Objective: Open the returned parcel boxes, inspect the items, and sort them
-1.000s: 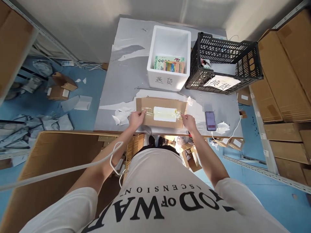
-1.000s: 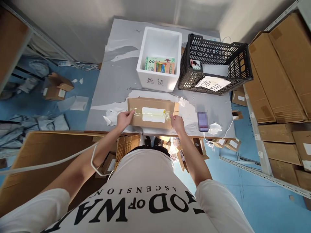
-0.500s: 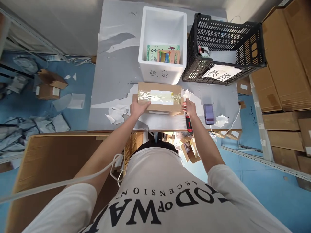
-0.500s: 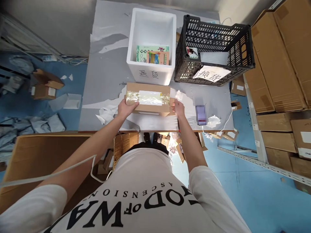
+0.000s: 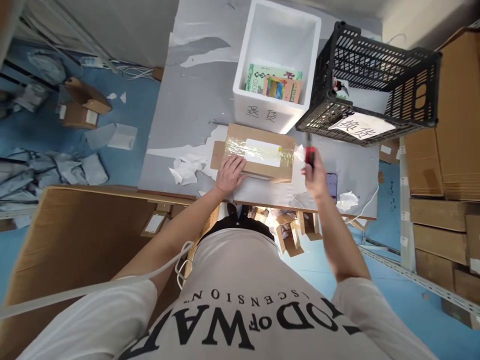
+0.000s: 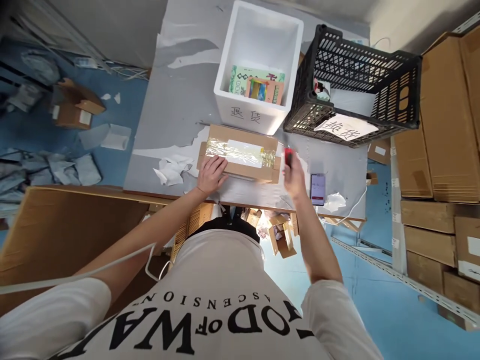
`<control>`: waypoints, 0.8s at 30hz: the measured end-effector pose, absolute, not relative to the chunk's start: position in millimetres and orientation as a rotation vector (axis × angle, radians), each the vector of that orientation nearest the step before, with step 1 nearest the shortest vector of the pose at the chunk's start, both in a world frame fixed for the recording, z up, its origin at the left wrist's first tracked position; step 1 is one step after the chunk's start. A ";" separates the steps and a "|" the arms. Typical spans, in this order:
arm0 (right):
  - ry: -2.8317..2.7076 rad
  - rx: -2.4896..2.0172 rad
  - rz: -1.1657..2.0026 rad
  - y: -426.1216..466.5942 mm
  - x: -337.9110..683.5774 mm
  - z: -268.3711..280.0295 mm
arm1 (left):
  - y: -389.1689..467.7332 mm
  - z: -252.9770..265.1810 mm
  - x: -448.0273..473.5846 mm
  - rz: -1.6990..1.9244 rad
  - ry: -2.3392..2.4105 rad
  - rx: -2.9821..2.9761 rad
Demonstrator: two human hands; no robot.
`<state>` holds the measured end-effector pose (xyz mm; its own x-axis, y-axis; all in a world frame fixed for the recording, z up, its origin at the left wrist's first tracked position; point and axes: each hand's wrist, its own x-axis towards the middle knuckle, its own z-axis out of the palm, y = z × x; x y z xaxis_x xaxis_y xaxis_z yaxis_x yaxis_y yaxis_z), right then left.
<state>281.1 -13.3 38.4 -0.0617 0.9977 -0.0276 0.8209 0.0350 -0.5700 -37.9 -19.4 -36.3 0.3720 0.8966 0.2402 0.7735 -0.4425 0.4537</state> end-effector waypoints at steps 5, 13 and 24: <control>-2.832 -1.284 0.665 71.1 181.7 76.1 | -23.0 -39.5 -34.1 0.668 1.510 2.367; -3.082 -1.173 0.418 89.1 143.2 63.9 | -23.1 -39.2 -31.8 0.685 1.514 2.335; -3.068 -1.114 0.558 101.9 144.5 60.4 | -21.7 -41.1 -32.4 0.643 1.521 2.311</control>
<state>144.5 101.9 60.4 -0.7610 0.5903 -0.2692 0.6473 0.7190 -0.2532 -32.4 -21.7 -41.1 0.3393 0.9189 0.2011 0.7843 -0.3944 0.4789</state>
